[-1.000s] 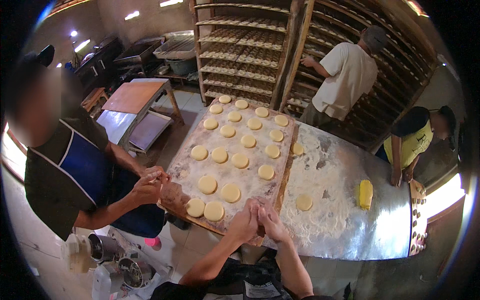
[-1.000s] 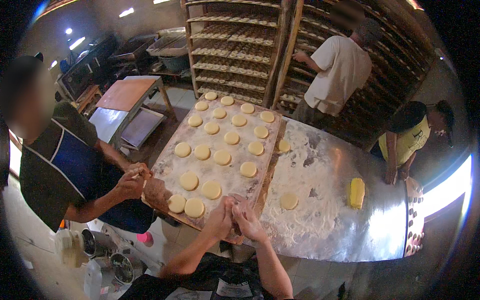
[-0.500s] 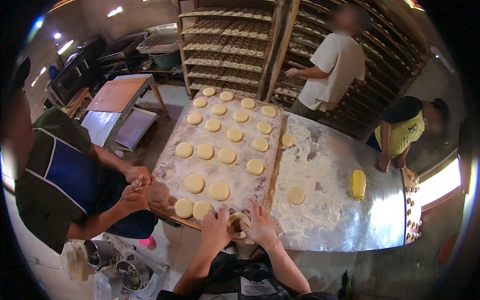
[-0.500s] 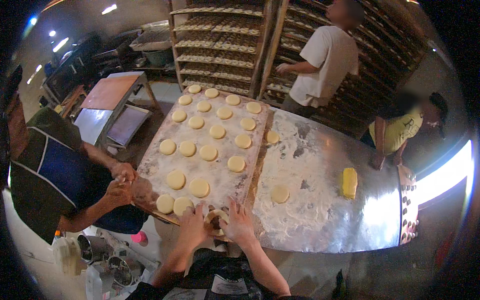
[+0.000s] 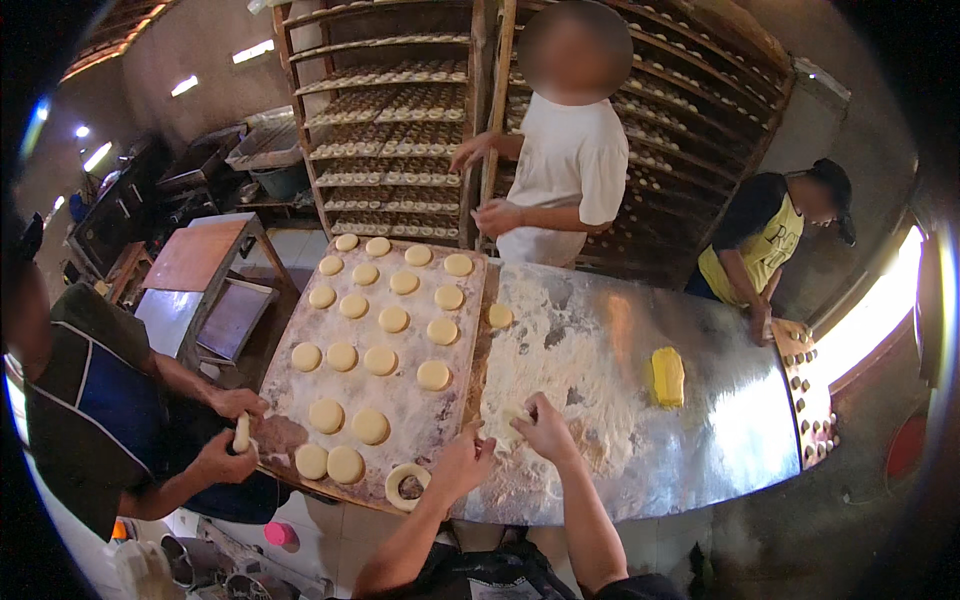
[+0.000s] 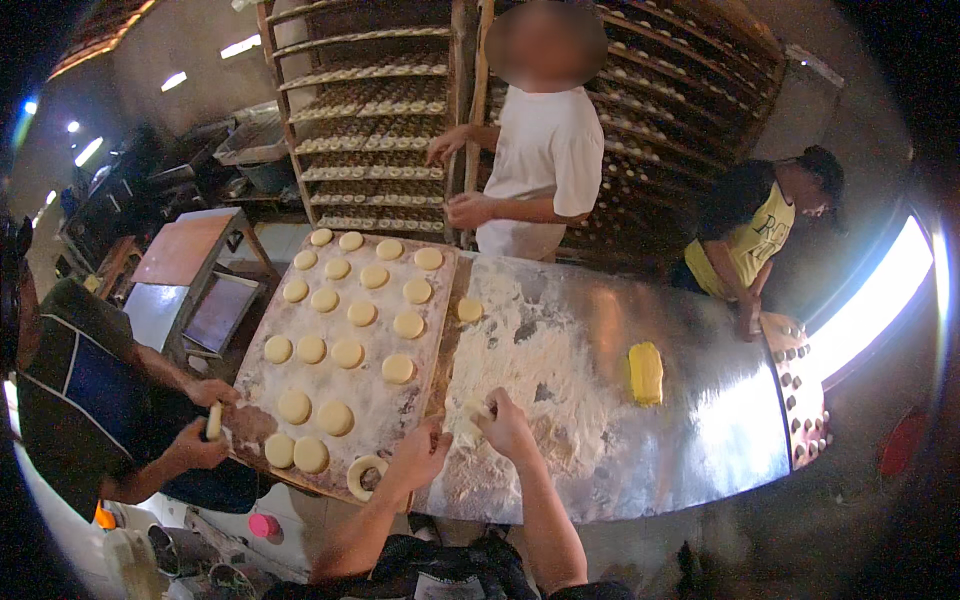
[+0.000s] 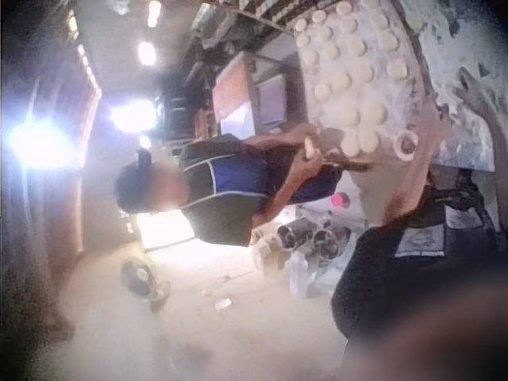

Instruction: The person shapes small dough pieces into rings by hand and places them on a floured wooden board. Other workers also shape dough nearby, and a tray of finished rings is moved to a rack.

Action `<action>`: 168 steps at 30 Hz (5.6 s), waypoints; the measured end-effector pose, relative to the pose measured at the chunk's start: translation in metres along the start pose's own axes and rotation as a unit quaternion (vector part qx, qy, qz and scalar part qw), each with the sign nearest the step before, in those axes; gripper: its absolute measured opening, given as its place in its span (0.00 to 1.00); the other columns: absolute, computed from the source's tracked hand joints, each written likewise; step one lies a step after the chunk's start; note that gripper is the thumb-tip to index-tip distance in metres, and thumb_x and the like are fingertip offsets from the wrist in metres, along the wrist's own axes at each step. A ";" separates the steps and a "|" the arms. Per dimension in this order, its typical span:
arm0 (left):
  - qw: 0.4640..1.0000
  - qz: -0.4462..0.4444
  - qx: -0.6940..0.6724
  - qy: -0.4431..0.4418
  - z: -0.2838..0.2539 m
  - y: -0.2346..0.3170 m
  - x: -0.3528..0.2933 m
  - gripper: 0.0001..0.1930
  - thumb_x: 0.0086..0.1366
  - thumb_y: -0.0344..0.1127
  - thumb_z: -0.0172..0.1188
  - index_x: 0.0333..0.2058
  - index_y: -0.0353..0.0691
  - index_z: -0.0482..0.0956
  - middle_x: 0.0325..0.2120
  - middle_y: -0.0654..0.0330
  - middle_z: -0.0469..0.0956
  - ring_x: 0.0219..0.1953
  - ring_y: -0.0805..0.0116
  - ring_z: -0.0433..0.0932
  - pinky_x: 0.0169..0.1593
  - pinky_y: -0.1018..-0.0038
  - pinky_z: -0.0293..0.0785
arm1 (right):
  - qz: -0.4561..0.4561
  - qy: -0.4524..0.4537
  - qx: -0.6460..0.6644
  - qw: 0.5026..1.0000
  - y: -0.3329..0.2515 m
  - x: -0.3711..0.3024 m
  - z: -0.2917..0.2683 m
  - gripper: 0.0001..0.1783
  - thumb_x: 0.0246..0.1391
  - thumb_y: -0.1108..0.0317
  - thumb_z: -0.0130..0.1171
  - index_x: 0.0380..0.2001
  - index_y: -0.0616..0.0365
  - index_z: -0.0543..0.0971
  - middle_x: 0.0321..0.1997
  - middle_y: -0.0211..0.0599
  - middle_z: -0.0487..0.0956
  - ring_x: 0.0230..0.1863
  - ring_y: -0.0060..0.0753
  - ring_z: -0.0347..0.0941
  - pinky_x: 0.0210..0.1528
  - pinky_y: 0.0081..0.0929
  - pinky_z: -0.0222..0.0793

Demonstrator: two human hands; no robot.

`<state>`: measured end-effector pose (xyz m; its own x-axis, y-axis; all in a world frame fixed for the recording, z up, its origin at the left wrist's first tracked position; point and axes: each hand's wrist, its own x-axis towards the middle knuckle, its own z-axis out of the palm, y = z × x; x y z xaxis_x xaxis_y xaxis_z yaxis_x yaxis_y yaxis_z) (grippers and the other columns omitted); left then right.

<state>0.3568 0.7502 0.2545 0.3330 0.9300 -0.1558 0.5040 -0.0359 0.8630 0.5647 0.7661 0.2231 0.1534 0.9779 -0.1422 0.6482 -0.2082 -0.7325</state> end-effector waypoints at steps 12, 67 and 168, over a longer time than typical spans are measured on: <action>0.988 0.068 -0.135 0.012 0.066 0.099 -0.009 0.15 0.59 0.30 0.69 0.45 0.39 0.80 0.32 0.55 0.83 0.34 0.60 0.83 0.40 0.68 0.77 | -0.176 0.139 0.040 0.974 -0.019 -0.053 -0.106 0.38 0.52 0.79 0.65 0.62 0.54 0.57 0.48 0.49 0.78 0.47 0.42 0.77 0.48 0.34 0.74; 0.993 0.027 -0.093 0.071 -0.087 -0.016 0.021 0.23 0.77 0.54 0.39 0.52 0.39 0.66 0.23 0.36 0.77 0.29 0.31 0.78 0.33 0.46 0.73 | -0.056 -0.156 0.352 0.921 -0.112 0.003 0.080 0.36 0.71 0.39 0.38 0.64 0.61 0.65 0.58 0.45 0.75 0.59 0.35 0.71 0.59 0.26 0.66; 0.976 0.172 -0.050 0.127 -0.073 0.011 0.060 0.11 0.76 0.43 0.44 0.43 0.43 0.69 0.23 0.45 0.78 0.26 0.37 0.78 0.30 0.48 0.72 | -0.223 -0.099 0.570 0.784 -0.100 0.029 0.054 0.39 0.66 0.34 0.43 0.67 0.50 0.59 0.21 0.24 0.71 0.18 0.18 0.63 0.19 0.17 0.56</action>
<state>0.3236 0.8323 0.2896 0.2538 0.9302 0.2651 0.3128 -0.3382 0.8875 0.4642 0.8166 0.2563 -0.0911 0.9557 0.2800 -0.5013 0.1990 -0.8421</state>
